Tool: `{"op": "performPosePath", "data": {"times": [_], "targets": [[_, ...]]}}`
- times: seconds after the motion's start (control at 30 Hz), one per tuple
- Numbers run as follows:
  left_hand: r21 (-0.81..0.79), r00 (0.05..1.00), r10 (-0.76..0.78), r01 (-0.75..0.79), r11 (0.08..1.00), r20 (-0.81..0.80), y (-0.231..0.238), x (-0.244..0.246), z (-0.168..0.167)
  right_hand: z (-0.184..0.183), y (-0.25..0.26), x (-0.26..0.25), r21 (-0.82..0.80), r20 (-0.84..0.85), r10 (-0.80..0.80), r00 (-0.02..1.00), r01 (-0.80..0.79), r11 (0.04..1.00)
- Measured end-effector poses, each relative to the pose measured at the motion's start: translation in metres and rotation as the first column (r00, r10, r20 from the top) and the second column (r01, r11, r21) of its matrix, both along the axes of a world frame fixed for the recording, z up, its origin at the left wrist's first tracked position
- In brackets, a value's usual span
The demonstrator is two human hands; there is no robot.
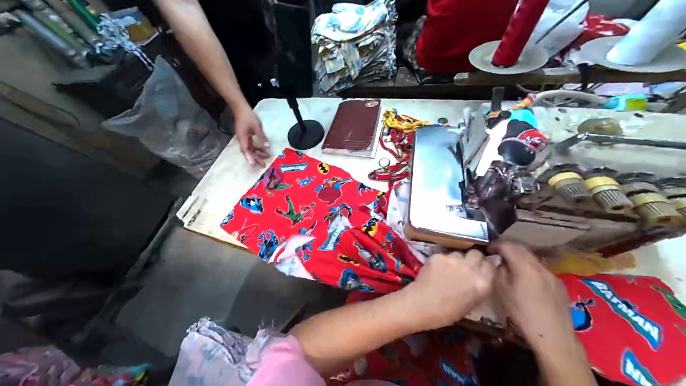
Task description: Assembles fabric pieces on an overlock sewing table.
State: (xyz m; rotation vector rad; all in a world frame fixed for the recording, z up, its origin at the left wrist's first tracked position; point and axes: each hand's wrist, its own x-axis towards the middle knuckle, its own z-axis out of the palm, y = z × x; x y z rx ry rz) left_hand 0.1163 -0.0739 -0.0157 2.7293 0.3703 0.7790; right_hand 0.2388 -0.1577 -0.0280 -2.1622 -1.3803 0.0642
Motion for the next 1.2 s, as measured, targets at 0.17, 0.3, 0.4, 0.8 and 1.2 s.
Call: {"op": "performPosePath", "data": {"times": [0.17,0.3,0.4,0.8,1.2], "targets": [[-0.247,0.993,-0.018,0.046,0.968,0.116,0.037,-0.034,0.051,0.032,-0.019,-0.002,0.167,0.004,0.028,1.0,-0.029,0.986],[-0.362,0.908,0.4,-0.334,0.871,0.125,0.119,-0.135,0.037,0.024,-0.048,-0.016,0.18,-0.017,0.025,1.0,-0.022,0.983],[-0.288,0.781,0.624,-0.601,0.746,-0.015,0.188,-0.21,0.029,0.03,-0.048,-0.033,0.175,-0.08,0.09,0.993,-0.075,0.982],[-0.805,0.791,0.575,-0.193,0.561,0.21,0.221,-0.237,0.04,0.053,-0.003,-0.088,0.398,-0.109,0.354,0.929,-0.285,0.872],[-0.842,0.811,0.33,0.327,0.43,0.484,-0.02,-0.155,0.03,0.048,-0.02,-0.127,0.514,-0.843,0.473,0.255,0.123,0.849]]}}
